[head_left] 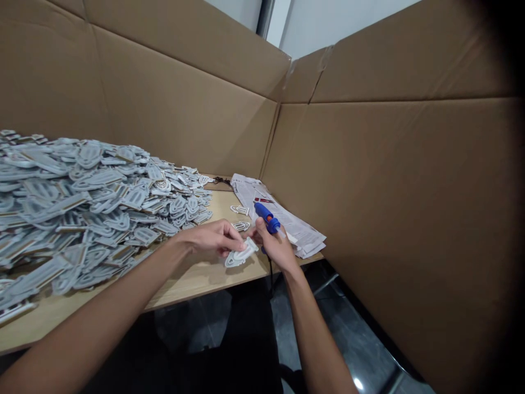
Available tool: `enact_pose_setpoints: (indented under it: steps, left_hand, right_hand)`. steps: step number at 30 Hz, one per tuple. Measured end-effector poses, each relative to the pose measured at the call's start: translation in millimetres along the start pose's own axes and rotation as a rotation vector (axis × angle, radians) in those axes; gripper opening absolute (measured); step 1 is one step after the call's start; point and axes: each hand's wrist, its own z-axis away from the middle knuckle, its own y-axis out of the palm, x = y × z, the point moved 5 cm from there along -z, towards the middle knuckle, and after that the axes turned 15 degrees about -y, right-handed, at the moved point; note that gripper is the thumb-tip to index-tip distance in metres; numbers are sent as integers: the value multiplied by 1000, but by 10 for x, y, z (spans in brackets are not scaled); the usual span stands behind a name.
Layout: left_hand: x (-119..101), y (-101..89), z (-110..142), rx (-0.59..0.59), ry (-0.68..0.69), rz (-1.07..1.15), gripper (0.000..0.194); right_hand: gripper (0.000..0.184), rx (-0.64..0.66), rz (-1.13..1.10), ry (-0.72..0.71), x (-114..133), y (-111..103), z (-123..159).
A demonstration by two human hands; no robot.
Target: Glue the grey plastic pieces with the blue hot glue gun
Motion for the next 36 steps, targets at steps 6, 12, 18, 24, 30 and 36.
enact_pose_setpoints:
  steps: [6, 12, 18, 24, 30, 36]
  left_hand:
    - [147, -23, -73, -68, -107, 6, 33]
    - [65, -179, -39, -129, -17, 30, 35]
    - [109, -77, 51, 30, -143, -33, 39]
    - [185, -558, 62, -454, -165, 144, 31]
    - [-11, -1132, 498, -1129, 444, 708, 18]
    - [81, -1065, 295, -994, 296, 536, 29]
  right_hand:
    - [60, 48, -352, 79, 1, 86, 25]
    - [62, 23, -75, 120, -18, -10, 30]
    - [59, -197, -104, 195, -250, -122, -6]
    - [59, -207, -90, 200, -232, -214, -9]
    - [61, -275, -64, 221, -259, -346, -15]
    - [56, -181, -32, 205, -329, -330, -9]
